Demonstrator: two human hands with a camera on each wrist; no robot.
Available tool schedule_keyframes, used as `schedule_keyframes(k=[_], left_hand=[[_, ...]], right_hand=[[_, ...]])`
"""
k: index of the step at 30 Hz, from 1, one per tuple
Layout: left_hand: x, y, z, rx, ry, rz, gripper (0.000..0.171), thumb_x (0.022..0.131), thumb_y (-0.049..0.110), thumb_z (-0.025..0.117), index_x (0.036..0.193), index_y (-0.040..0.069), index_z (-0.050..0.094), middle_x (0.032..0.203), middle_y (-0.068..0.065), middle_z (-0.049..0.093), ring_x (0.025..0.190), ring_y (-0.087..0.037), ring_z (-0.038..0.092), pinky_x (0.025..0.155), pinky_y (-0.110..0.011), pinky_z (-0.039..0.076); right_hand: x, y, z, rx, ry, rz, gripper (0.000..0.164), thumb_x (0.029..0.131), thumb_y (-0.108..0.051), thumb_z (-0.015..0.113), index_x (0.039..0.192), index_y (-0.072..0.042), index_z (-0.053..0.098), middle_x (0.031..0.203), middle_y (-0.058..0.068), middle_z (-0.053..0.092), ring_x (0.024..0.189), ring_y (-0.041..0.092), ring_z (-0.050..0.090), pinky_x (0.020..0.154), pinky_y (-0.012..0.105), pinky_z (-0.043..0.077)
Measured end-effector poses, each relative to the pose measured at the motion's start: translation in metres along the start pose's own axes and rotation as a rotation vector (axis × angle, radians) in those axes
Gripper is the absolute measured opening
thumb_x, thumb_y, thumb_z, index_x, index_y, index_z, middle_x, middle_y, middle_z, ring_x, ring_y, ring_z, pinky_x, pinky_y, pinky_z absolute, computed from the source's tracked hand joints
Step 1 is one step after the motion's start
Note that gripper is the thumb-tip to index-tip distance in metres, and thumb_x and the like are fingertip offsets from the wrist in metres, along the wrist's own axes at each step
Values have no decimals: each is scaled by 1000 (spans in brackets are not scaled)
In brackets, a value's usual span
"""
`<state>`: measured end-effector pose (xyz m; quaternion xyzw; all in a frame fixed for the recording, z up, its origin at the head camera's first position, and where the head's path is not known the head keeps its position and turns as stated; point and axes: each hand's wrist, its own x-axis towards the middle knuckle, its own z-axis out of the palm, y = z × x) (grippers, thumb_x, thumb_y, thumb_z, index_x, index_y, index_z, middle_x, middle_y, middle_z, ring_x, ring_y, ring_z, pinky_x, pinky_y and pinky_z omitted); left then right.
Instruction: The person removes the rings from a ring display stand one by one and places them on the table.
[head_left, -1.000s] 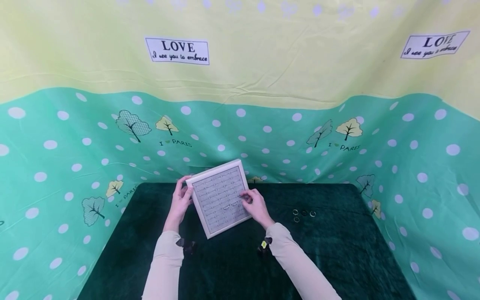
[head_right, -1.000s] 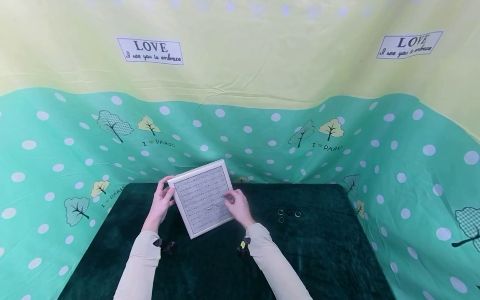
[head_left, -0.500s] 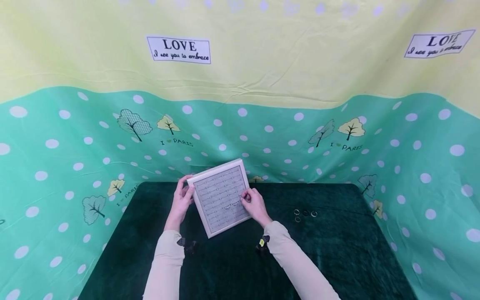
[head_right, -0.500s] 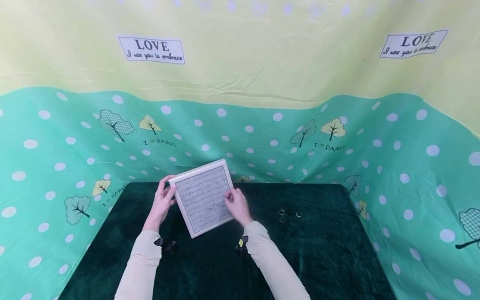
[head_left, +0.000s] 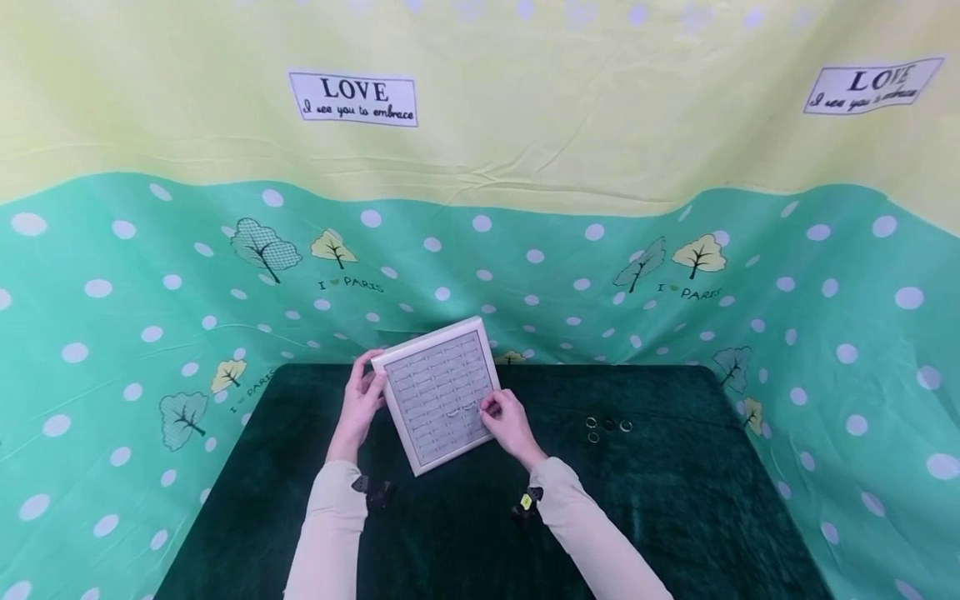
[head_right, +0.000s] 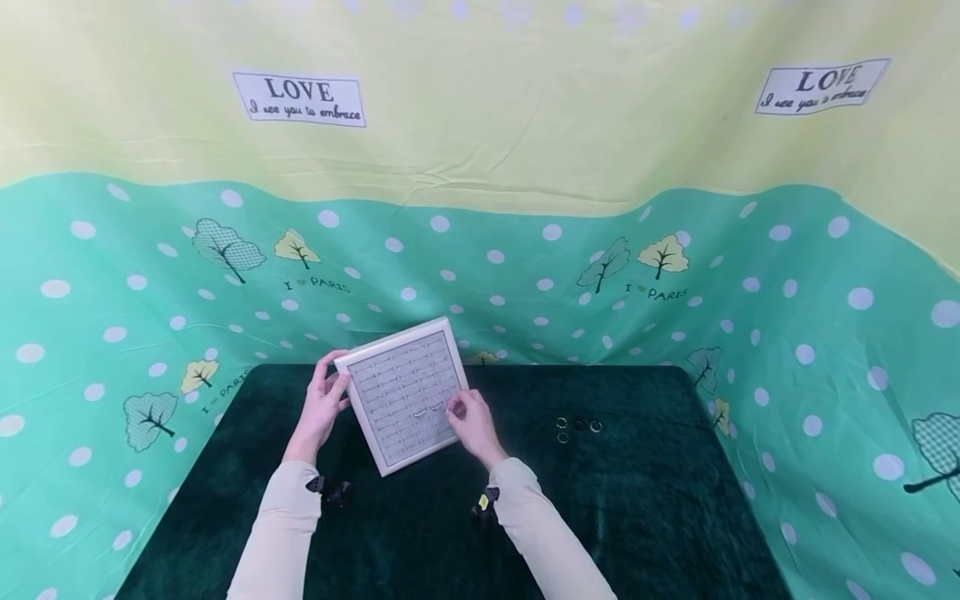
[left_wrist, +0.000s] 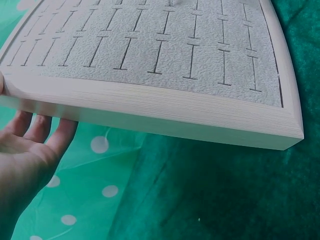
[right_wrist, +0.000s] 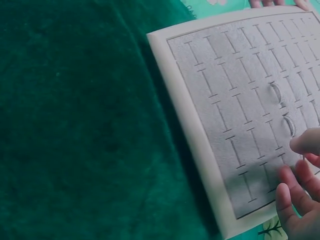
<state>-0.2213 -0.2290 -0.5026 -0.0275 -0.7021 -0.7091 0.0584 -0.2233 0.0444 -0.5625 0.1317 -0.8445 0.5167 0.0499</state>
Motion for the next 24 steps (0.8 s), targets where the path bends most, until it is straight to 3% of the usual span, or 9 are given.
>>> schedule_keyframes(k=[6,15,24], left_hand=[[-6,13,4,3,-13,-8,43,103,10,46,144,9,33,122,-28,52,98,-23,59,89,-62,41],[4,-11,-2,35,7,21,43,102,20,48,144,16,36,122,-22,56,97,-20,61,87,-57,45],[4,-14,-3,21,-6,45,44,101,25,51,143,19,36,121,-22,56,97,-20,61,87,-62,43]], right_hand=[[-12,7,1,4,1,12,11,85,3,68,85,-5,59,90,6,53,81,20,56,72,30,48],[-27,19,-3,23,-4,60,11,85,3,68,86,-5,60,87,5,55,79,19,56,71,30,47],[-41,39,-7,16,31,59,13,82,3,70,84,-6,61,88,5,57,77,19,58,71,31,48]])
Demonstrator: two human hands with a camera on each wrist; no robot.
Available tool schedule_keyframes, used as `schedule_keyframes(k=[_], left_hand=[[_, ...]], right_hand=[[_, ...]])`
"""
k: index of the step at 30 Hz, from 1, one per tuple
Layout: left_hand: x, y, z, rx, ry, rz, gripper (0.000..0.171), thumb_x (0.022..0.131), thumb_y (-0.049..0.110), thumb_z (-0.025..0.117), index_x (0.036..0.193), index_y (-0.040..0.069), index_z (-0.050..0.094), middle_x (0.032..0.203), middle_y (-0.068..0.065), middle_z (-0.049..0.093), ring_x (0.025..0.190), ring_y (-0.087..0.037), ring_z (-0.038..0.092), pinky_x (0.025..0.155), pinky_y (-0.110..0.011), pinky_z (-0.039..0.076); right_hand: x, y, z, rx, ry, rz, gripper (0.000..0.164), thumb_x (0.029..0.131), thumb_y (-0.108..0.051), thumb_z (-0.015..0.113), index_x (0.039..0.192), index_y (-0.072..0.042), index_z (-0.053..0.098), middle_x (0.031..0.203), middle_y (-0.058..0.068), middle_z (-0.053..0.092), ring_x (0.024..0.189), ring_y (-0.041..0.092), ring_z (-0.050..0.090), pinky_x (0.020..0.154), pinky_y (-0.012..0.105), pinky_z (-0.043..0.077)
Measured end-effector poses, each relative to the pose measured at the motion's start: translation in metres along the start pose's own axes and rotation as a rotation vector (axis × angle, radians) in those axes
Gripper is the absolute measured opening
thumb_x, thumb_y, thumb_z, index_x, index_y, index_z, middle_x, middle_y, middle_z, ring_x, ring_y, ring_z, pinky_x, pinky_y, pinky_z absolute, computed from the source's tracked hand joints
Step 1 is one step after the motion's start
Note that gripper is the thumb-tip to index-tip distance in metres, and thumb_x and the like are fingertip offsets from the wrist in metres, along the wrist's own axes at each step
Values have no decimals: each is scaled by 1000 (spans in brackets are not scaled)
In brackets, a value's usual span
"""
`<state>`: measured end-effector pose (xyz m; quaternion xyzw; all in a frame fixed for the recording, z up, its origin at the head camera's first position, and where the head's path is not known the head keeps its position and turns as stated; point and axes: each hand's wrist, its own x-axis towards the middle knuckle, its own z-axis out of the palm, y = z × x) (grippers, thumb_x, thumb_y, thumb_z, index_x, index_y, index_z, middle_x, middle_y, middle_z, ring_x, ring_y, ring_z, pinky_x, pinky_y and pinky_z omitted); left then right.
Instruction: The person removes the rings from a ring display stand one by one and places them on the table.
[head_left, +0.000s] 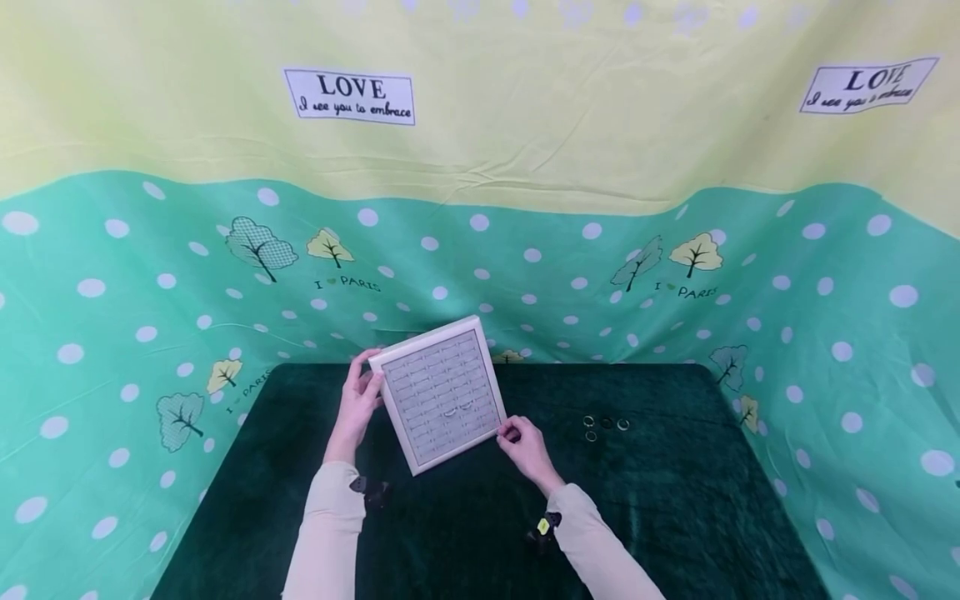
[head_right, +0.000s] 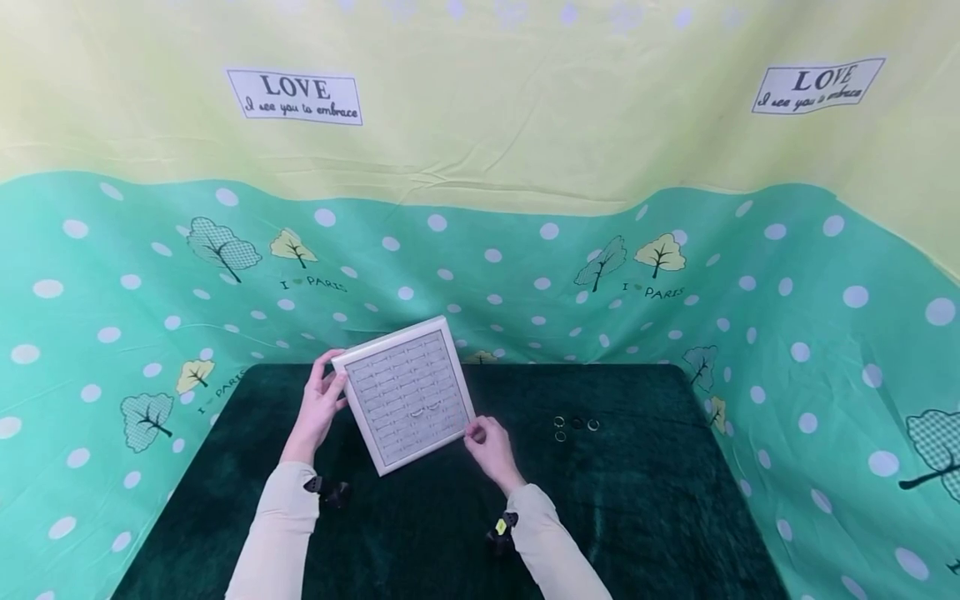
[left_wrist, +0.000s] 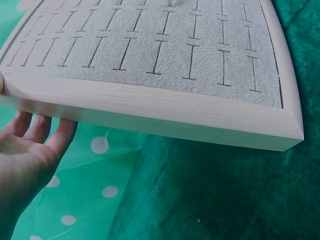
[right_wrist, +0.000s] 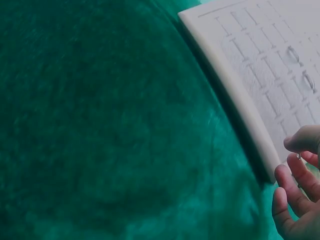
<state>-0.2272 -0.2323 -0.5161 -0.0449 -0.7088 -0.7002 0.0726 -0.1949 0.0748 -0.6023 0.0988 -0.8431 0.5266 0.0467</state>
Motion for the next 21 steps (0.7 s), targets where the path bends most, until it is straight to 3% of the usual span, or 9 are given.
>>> schedule_keyframes(k=[12,21], left_hand=[[0,-1,-1,9,-6,5,45,102,25,50,144,18,35,121,-19,58,98,-20,61,88,-62,42],[1,3,-2,-42,-14,-38,45,102,17,48,145,16,34,127,-28,52,99,-21,60,91,-64,40]], right_hand=[[-18,23,-21,-60,51,38,14,82,3,70,82,-7,61,86,5,56,74,17,58,68,30,47],[-19,30,-48,-26,138,45,13,80,6,70,84,-5,63,89,8,57,77,21,60,67,26,47]])
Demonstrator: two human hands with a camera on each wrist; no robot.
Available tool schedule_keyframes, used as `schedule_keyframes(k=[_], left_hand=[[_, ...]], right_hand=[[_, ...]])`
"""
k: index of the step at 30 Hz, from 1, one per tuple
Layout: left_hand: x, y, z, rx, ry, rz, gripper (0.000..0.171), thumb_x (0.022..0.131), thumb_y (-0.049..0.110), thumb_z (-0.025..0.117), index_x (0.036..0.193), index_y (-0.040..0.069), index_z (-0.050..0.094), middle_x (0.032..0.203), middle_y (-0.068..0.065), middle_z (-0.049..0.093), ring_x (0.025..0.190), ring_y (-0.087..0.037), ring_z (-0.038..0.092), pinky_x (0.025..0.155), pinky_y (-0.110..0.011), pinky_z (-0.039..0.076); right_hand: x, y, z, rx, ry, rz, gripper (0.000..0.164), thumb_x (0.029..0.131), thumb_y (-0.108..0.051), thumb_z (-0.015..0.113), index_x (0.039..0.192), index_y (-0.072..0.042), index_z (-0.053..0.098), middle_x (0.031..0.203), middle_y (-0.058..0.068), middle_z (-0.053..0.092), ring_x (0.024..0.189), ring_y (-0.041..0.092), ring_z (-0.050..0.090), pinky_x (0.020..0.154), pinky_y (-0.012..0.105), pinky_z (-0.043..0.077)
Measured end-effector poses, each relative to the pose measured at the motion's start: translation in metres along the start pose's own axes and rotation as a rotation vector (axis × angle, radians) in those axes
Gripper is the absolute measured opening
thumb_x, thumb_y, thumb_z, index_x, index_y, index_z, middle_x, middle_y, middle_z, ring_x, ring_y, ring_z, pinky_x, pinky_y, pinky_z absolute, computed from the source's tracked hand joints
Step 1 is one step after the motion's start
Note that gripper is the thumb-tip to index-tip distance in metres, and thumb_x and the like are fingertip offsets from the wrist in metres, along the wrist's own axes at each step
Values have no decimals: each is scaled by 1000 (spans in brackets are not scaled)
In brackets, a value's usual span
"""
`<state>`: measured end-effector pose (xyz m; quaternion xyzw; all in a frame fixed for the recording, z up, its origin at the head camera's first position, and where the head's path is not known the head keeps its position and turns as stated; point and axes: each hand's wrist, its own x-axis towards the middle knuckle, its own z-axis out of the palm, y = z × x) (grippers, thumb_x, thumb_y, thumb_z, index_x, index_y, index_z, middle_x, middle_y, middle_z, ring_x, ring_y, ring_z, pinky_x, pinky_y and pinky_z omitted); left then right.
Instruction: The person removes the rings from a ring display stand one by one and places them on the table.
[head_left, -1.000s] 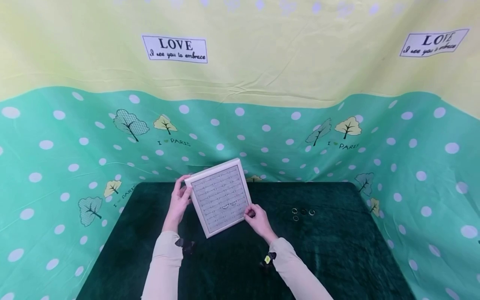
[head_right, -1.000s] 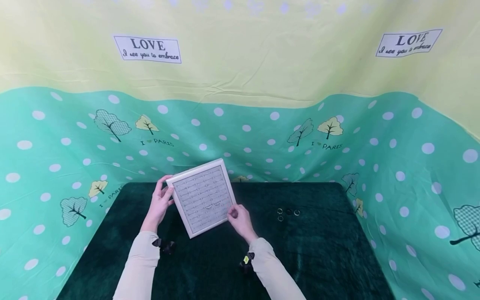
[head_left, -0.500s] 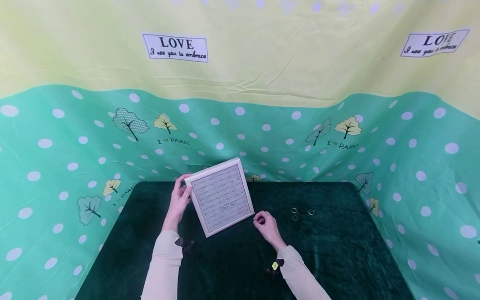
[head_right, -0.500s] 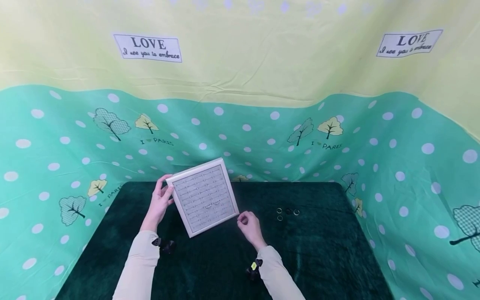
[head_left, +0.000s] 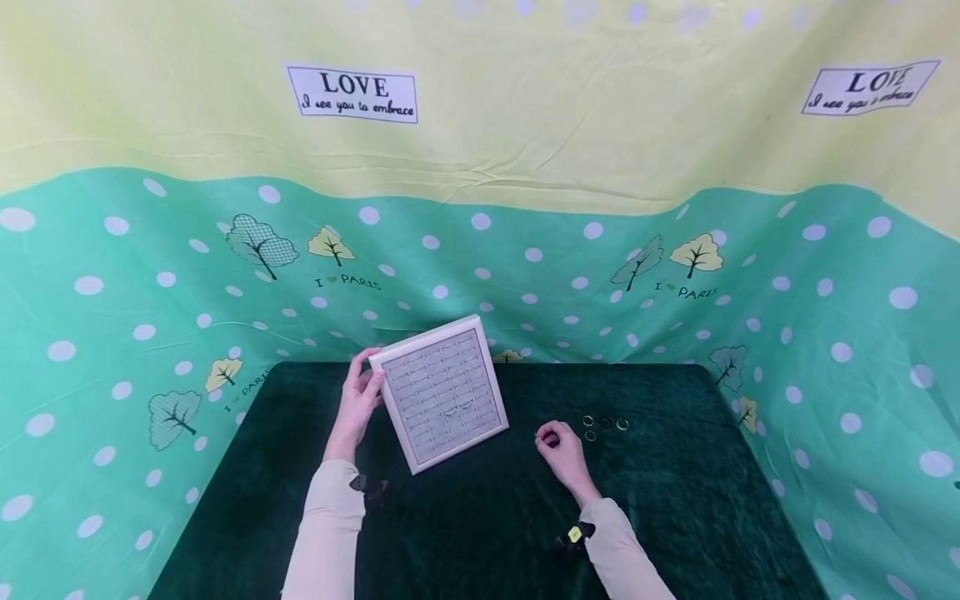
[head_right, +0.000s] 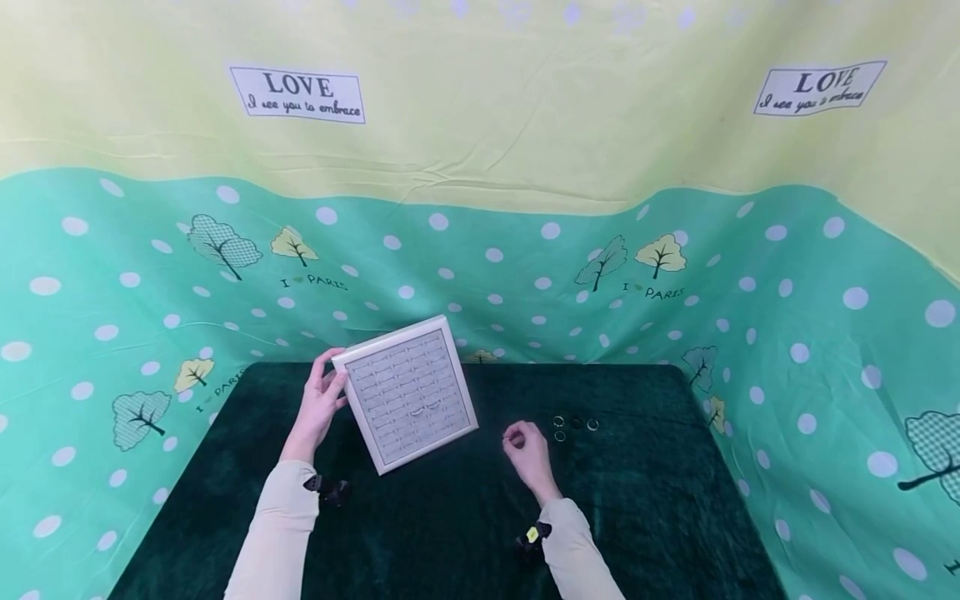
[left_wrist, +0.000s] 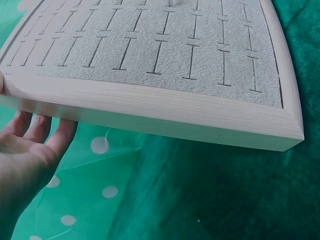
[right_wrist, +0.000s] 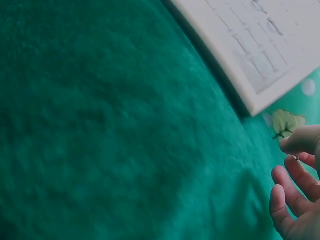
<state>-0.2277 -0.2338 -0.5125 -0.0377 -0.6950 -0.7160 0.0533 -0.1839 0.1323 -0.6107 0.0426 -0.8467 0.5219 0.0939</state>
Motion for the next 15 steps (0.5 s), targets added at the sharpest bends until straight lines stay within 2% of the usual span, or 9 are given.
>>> schedule_keyframes(k=[8,11,15], left_hand=[[-10,23,7,10,-16,2,44,103,12,46,144,10,32,127,-31,51,101,-26,60,91,-63,40],[-10,24,7,15,-15,-2,44,103,12,46,144,9,32,127,-30,51,101,-24,60,90,-62,41],[-3,10,2,10,-4,-9,43,103,13,46,144,11,33,126,-28,52,99,-21,60,89,-59,42]], right_hand=[[1,7,-23,13,36,77,12,82,4,71,86,-5,64,92,9,57,81,22,60,67,25,46],[1,10,-30,10,46,83,11,83,4,70,87,-3,63,94,10,57,82,23,60,68,25,46],[1,16,-39,-3,59,90,8,84,2,69,88,-1,63,95,12,57,82,23,60,68,23,46]])
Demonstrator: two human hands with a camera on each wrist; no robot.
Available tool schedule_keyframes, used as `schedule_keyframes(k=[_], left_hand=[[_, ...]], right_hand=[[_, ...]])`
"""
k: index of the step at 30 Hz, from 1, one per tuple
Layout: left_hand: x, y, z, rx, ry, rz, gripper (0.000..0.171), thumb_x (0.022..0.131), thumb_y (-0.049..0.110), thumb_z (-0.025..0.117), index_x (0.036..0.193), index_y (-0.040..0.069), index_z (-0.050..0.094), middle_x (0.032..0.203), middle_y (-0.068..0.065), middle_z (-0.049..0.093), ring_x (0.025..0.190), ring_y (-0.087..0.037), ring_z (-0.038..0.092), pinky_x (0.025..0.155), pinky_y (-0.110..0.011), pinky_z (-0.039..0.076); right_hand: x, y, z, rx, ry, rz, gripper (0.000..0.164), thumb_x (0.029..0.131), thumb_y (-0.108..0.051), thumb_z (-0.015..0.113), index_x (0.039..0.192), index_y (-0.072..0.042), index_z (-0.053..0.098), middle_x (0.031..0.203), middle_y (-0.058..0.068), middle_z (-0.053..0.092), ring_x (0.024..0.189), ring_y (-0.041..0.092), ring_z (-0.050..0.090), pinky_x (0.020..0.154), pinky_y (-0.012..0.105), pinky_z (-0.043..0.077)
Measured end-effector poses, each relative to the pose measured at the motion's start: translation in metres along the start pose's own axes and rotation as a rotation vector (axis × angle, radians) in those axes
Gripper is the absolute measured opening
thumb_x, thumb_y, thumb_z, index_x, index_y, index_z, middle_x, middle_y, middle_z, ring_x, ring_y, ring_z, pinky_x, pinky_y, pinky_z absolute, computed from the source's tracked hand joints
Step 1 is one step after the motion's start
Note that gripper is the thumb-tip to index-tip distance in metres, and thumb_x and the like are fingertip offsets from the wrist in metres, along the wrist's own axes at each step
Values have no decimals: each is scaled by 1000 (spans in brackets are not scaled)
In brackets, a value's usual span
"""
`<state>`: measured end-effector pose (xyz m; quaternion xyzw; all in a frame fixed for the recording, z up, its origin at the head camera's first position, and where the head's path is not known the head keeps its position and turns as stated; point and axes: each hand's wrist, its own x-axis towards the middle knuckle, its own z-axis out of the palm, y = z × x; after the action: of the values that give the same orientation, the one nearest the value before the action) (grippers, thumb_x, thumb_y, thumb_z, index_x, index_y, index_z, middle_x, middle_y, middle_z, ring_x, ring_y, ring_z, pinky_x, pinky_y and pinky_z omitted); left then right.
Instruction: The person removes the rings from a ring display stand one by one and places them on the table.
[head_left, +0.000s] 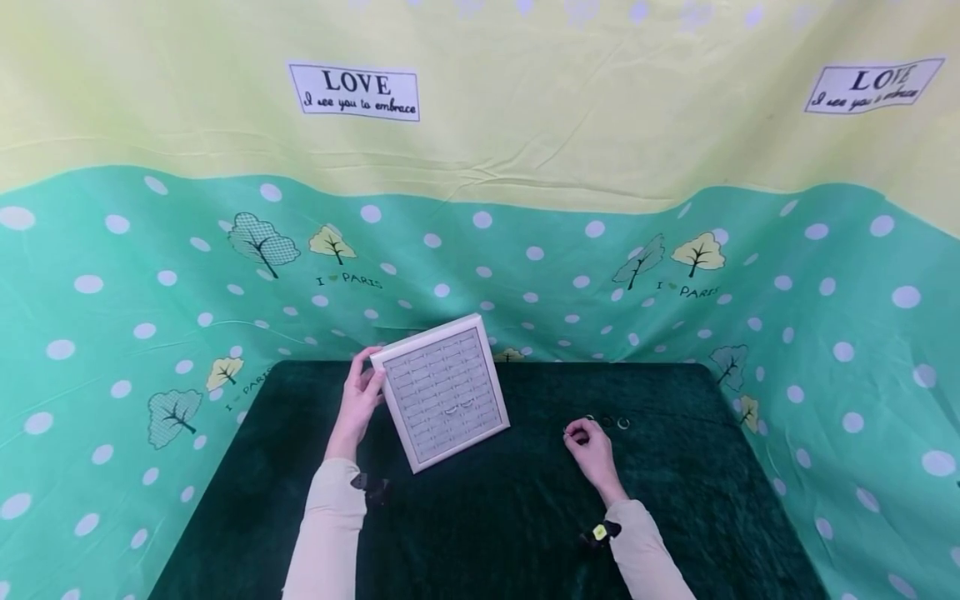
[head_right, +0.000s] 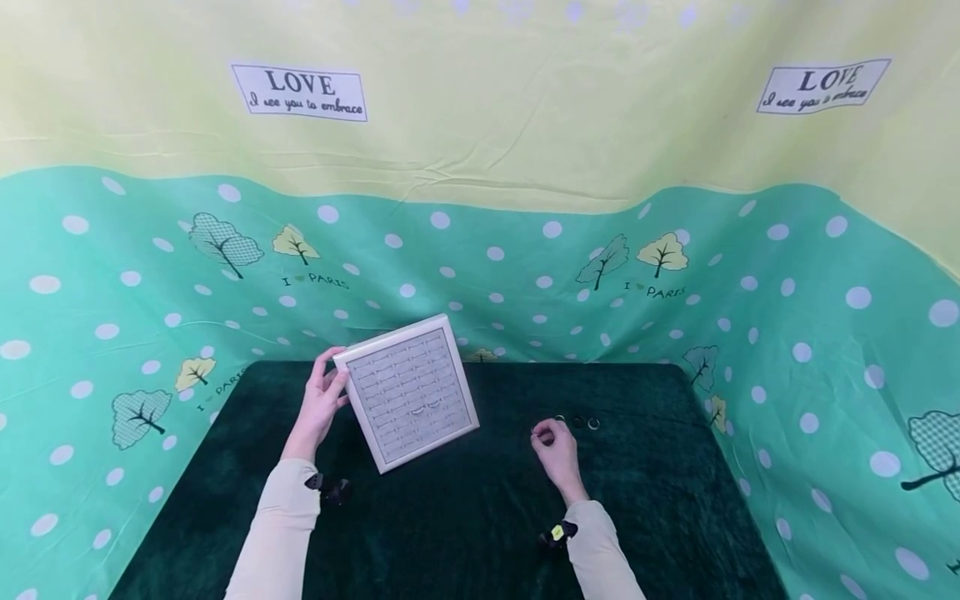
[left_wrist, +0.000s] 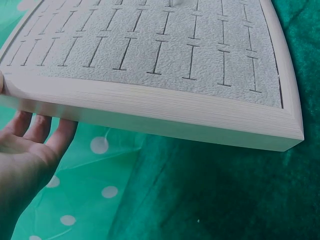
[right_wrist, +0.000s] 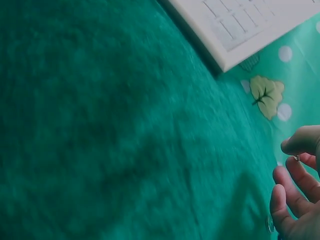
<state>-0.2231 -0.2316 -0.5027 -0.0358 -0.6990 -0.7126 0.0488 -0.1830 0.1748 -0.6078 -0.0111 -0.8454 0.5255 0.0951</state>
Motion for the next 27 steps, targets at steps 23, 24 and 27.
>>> schedule_keyframes(k=[23,24,27], left_hand=[[5,-11,-1,30,20,15,44,101,26,50,143,20,36,123,-22,55,100,-22,60,89,-56,43],[5,-11,-1,30,20,14,44,101,26,50,143,20,36,123,-22,55,100,-22,60,89,-56,43],[4,-11,0,33,23,14,44,101,26,50,142,20,36,122,-21,56,100,-22,59,88,-55,44]], right_hand=[[11,42,-53,-191,44,53,5,85,-2,68,89,-1,65,94,16,52,67,16,50,64,31,39],[11,43,-54,-198,47,60,6,84,-1,68,89,-1,65,94,17,53,67,16,51,64,31,40],[10,46,-55,-220,52,78,6,84,-2,68,88,0,65,94,18,53,67,17,53,63,31,42]])
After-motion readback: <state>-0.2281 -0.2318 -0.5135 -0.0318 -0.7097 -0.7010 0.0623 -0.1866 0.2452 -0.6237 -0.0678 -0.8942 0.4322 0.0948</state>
